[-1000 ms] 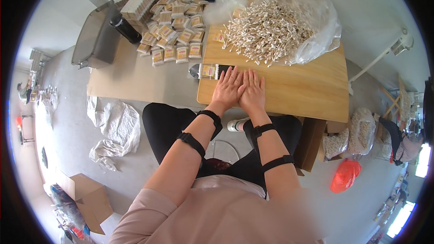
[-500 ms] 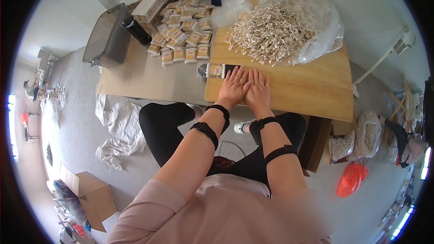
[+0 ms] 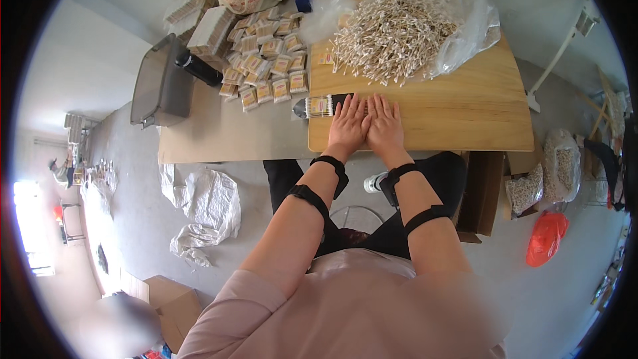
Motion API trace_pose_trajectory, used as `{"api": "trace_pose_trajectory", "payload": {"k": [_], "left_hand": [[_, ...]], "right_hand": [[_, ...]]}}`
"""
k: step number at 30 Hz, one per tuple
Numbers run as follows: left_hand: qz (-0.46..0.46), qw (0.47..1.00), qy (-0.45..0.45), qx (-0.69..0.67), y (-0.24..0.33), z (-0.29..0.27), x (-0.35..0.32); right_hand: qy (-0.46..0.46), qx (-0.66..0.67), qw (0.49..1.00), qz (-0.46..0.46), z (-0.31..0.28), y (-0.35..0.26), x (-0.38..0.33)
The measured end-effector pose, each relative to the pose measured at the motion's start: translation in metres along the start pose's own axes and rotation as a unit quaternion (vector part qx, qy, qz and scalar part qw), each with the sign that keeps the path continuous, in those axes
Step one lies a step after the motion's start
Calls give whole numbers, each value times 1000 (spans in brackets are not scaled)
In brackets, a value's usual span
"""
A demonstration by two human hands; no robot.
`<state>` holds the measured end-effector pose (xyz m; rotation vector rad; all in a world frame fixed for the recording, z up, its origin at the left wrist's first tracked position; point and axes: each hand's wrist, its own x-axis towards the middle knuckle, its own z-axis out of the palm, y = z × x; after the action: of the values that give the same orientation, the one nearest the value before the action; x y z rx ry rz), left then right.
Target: Manually organizing and packing cotton swabs into small plastic bags.
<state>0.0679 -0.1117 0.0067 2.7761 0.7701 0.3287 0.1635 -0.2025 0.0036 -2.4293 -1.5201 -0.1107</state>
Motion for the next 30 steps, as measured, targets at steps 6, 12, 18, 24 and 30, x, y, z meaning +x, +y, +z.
{"api": "trace_pose_trajectory", "payload": {"k": [6, 12, 18, 24, 30], "left_hand": [[-2, 1000, -13, 14, 2, -2, 0], [-10, 1000, -8, -4, -4, 0, -1], [-8, 999, 14, 32, 0, 1, 0], [-6, 1000, 19, 17, -3, 4, -4], [-14, 1000, 23, 5, 0, 6, -1]], "right_hand": [[0, 22, 1000, 12, -1, -1, 1], [1, 37, 999, 12, -8, -6, 3], [163, 327, 927, 83, 3, 34, -4], [178, 319, 929, 58, 0, 26, -1], [164, 277, 946, 43, -3, 25, 0]]}}
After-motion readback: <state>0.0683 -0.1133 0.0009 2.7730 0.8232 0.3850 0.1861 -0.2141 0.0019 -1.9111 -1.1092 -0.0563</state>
